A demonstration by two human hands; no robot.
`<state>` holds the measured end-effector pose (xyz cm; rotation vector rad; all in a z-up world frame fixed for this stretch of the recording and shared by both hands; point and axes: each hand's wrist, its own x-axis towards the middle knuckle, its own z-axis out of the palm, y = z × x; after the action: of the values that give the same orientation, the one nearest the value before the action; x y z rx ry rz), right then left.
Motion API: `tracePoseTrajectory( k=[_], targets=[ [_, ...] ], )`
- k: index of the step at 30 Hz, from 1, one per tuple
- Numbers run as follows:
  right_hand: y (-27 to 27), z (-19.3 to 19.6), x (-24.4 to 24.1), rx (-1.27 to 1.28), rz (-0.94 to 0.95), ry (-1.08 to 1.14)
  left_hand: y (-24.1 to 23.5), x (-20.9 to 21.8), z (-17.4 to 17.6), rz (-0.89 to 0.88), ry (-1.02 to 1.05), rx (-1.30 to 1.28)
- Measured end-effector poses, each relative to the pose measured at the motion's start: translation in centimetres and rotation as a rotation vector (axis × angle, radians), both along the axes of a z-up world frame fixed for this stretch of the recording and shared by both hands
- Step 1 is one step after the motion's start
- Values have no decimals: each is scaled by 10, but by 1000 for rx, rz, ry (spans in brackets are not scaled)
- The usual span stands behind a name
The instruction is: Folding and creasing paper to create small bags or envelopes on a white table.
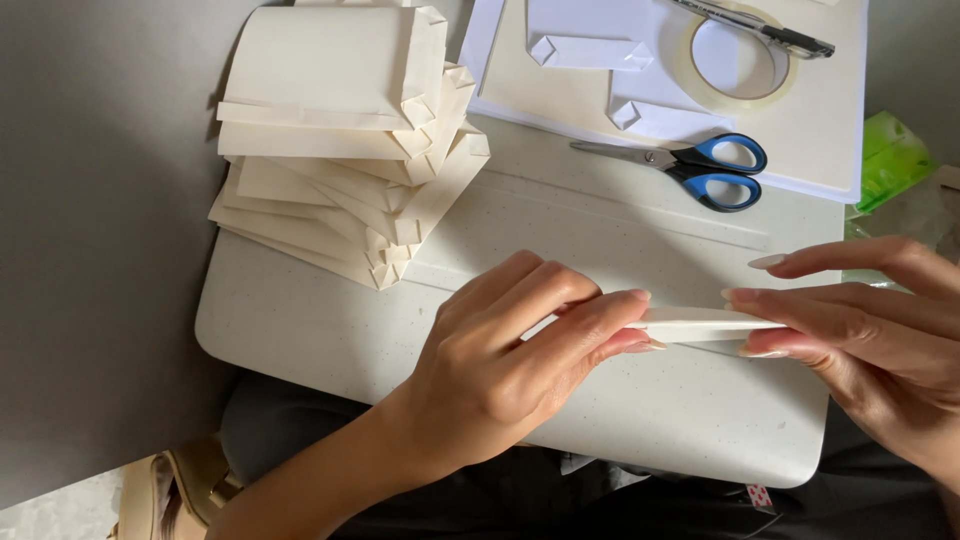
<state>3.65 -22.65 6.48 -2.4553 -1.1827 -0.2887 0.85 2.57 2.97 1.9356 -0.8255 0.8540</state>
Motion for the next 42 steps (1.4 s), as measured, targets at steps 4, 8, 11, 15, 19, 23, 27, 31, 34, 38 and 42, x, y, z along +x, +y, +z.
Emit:
tracePoseTrajectory(
  k=[4, 8, 11, 15, 19, 23, 27, 31, 34, 38, 42],
  targets=[
    [3, 1, 0, -24, -6, 19, 0, 1, 8, 54, -52, 56],
    [17, 8, 1, -35, -19, -7, -2, 0, 6, -36, 101, 4],
    [27, 8, 1, -25, 10, -16, -9, 1, 1, -113, 169, -13],
    [27, 6, -2, 17, 60, 9, -15, 3, -2, -127, 207, 31],
    [27, 4, -3, 60, 61, 95, -17, 4, 1, -130, 211, 100],
    [26, 2, -2, 21, 60, 102, -17, 9, 3, -171, 253, 91],
    [12, 2, 2, 62, 5, 129, -9, 12, 9, -191, 333, 48],
    [4, 1, 4, 75, -28, 169, -7, 10, 5, -157, 352, 52],
    [-2, -2, 8, 73, -47, 155, -4, 12, 5, -136, 359, 76],
    [-12, -10, 16, -44, 8, 107, -2, 15, 1, -110, 390, 68],
    [-11, -12, 18, -118, 7, 122, -3, 17, 6, -180, 520, -56]
  ],
)
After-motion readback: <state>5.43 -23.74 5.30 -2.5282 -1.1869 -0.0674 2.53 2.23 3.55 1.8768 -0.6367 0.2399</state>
